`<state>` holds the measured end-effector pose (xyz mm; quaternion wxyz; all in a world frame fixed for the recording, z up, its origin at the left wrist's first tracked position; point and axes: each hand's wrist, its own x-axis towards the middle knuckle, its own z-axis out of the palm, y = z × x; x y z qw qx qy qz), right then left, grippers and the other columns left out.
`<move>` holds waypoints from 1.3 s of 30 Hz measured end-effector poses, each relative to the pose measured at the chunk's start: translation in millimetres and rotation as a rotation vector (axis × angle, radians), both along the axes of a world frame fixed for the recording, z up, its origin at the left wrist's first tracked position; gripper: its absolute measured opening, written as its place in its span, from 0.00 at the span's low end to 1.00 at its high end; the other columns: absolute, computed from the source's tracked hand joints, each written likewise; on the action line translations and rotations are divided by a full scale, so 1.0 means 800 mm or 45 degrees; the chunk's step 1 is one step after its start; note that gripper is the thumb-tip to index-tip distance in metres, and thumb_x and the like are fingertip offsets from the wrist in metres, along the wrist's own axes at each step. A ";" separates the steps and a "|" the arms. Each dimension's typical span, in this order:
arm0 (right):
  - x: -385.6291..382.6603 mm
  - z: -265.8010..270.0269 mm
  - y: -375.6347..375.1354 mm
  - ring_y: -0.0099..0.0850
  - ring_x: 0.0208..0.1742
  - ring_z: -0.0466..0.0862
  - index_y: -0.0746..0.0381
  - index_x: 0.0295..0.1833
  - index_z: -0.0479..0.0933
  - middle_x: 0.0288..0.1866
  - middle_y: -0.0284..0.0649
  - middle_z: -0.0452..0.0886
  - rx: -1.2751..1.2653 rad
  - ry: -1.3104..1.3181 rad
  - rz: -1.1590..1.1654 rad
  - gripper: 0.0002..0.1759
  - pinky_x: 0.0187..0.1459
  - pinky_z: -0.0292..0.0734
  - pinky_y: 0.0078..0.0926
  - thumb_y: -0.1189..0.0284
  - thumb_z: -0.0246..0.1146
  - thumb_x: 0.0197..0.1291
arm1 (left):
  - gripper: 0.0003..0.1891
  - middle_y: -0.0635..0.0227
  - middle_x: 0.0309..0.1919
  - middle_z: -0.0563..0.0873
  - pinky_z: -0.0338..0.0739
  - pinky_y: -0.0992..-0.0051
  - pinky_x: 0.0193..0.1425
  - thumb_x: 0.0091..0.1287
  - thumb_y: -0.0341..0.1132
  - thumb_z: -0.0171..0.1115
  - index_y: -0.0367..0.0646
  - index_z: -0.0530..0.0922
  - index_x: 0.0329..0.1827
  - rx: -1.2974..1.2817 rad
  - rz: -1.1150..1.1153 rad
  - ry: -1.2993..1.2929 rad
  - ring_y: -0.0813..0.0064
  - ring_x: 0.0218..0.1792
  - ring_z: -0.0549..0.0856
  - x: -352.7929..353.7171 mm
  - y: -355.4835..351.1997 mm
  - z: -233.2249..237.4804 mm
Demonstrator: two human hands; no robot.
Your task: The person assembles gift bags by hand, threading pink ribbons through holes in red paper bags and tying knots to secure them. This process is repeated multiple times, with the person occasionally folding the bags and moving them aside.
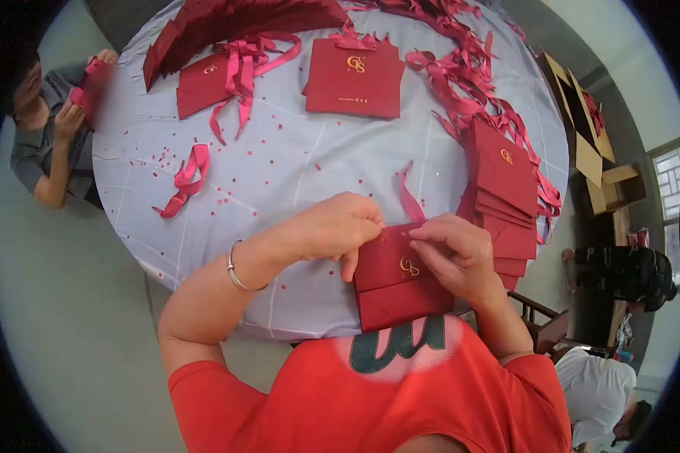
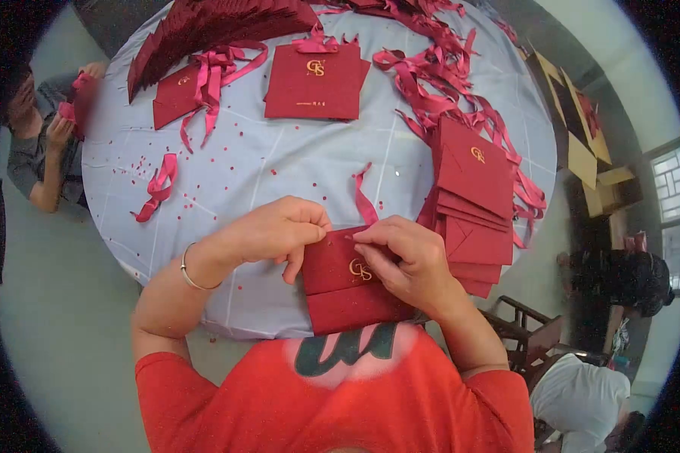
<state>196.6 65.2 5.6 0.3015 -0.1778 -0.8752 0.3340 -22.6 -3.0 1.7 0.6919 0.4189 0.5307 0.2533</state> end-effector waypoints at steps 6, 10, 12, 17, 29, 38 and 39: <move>-0.009 -0.004 -0.003 0.35 0.30 0.83 0.63 0.39 0.81 0.30 0.41 0.82 0.230 0.039 0.128 0.12 0.30 0.77 0.28 0.81 0.72 0.47 | 0.08 0.71 0.22 0.80 0.64 0.81 0.18 0.72 0.34 0.49 0.39 0.74 0.45 0.029 -0.024 0.056 0.79 0.15 0.82 0.002 -0.002 0.012; -0.012 -0.011 -0.005 0.36 0.29 0.83 0.64 0.38 0.80 0.31 0.41 0.81 0.336 0.042 0.136 0.12 0.28 0.77 0.30 0.80 0.72 0.45 | 0.10 0.69 0.24 0.80 0.67 0.78 0.19 0.71 0.31 0.47 0.36 0.73 0.48 0.032 -0.018 0.072 0.77 0.16 0.82 0.002 -0.003 0.011; -0.014 -0.011 -0.007 0.36 0.28 0.82 0.64 0.38 0.80 0.30 0.40 0.81 0.335 0.035 0.113 0.12 0.27 0.77 0.30 0.80 0.72 0.45 | 0.08 0.71 0.22 0.80 0.65 0.81 0.18 0.73 0.33 0.48 0.38 0.73 0.47 0.035 -0.015 0.077 0.79 0.15 0.82 0.004 -0.005 0.013; -0.016 -0.001 -0.013 0.37 0.26 0.82 0.63 0.37 0.80 0.28 0.40 0.80 0.291 -0.042 0.068 0.11 0.25 0.77 0.31 0.80 0.71 0.45 | 0.07 0.71 0.22 0.80 0.66 0.78 0.19 0.73 0.30 0.47 0.37 0.72 0.46 0.108 -0.001 0.079 0.78 0.15 0.82 0.005 -0.010 0.015; -0.045 0.042 -0.020 0.47 0.26 0.81 0.64 0.30 0.78 0.26 0.46 0.79 0.351 -0.598 0.096 0.03 0.27 0.77 0.42 0.76 0.63 0.49 | 0.09 0.56 0.24 0.83 0.78 0.66 0.27 0.67 0.25 0.44 0.29 0.73 0.41 0.249 0.034 0.206 0.66 0.18 0.86 0.015 -0.014 0.029; -0.048 0.026 -0.036 0.48 0.33 0.84 0.65 0.36 0.77 0.32 0.48 0.82 0.355 -0.740 0.212 0.08 0.31 0.79 0.43 0.75 0.57 0.51 | 0.07 0.58 0.25 0.82 0.74 0.71 0.20 0.70 0.28 0.46 0.34 0.73 0.43 0.366 -0.015 0.321 0.70 0.19 0.85 0.011 -0.018 -0.006; -0.051 0.025 -0.036 0.48 0.33 0.85 0.65 0.35 0.78 0.31 0.48 0.82 0.299 -0.709 0.210 0.07 0.32 0.79 0.44 0.74 0.58 0.50 | 0.07 0.59 0.25 0.82 0.73 0.72 0.20 0.70 0.28 0.47 0.35 0.73 0.43 0.588 -0.039 0.386 0.71 0.19 0.84 0.010 -0.017 -0.018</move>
